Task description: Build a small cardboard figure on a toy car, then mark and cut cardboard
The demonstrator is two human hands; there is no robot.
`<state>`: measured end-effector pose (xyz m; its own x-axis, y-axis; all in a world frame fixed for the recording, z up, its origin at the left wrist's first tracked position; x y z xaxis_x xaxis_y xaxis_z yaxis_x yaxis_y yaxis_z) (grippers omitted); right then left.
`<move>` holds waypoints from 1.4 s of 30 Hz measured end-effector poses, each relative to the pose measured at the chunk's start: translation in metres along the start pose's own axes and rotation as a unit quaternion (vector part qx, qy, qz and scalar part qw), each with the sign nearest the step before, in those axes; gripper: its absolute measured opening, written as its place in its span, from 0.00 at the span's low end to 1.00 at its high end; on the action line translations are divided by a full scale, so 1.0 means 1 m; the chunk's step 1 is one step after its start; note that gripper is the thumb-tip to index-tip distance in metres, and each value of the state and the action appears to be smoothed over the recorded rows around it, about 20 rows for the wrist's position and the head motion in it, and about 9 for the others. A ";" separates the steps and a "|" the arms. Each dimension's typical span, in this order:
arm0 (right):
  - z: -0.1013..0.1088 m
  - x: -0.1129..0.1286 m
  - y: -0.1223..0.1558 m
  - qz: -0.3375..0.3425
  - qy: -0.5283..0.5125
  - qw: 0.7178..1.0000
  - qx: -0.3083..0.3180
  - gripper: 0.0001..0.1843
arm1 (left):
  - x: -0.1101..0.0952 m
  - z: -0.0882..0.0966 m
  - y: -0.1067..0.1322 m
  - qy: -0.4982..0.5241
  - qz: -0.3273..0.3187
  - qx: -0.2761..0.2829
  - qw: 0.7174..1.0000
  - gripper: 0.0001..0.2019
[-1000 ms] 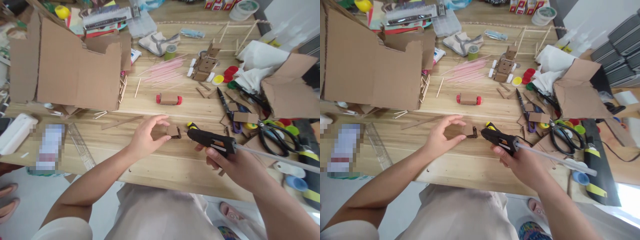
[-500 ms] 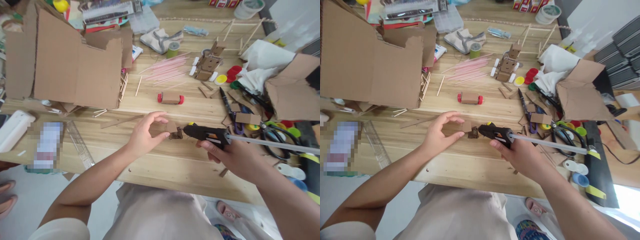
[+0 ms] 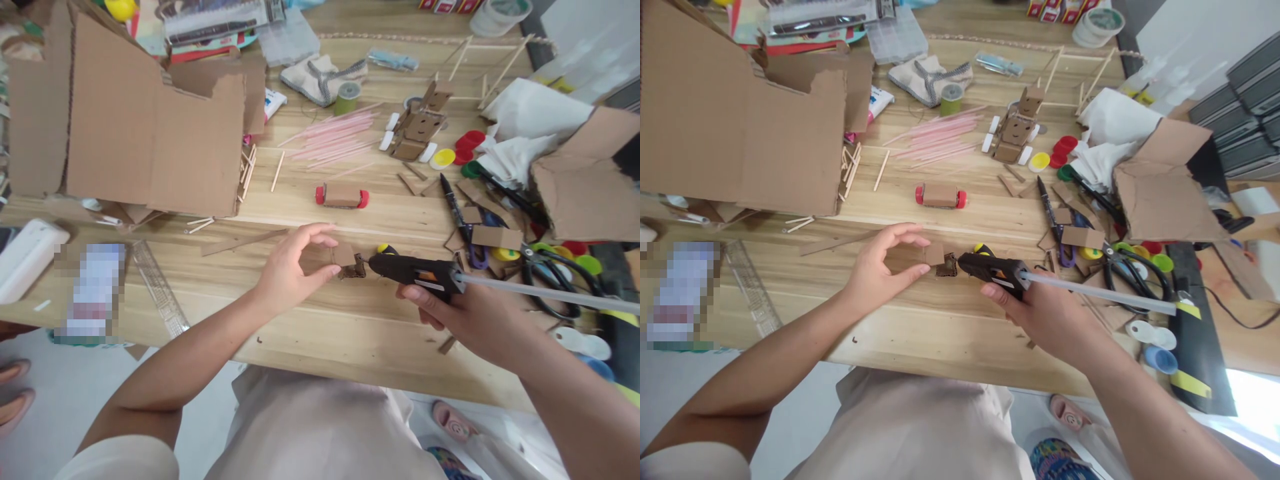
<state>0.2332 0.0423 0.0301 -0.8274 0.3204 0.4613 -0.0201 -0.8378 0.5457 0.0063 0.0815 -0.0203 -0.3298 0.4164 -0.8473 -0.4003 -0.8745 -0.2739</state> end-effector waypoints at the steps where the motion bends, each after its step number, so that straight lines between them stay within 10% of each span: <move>1: 0.000 0.000 0.000 -0.002 0.000 1.000 0.000 0.48 | 0.000 0.000 0.000 0.000 -0.001 0.001 1.000 0.25; 42: -0.027 -0.041 0.010 0.073 -0.008 0.996 -0.059 0.27 | 0.000 0.000 -0.001 -0.021 -0.009 -0.006 1.000 0.25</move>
<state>0.2517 0.0085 -0.0020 -0.8172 0.1981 0.5413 0.0326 -0.9217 0.3865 0.0067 0.0820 -0.0201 -0.3582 0.4411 -0.8229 -0.3953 -0.8701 -0.2943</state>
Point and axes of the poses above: each hand's wrist, its own y-axis away from the middle knuckle, its own z-axis out of the back of the hand, x = y × z, the point moved 4 cm from there along -y, towards the middle knuckle, and after that the axes turned 2 degrees about x, right-handed, at the moved point
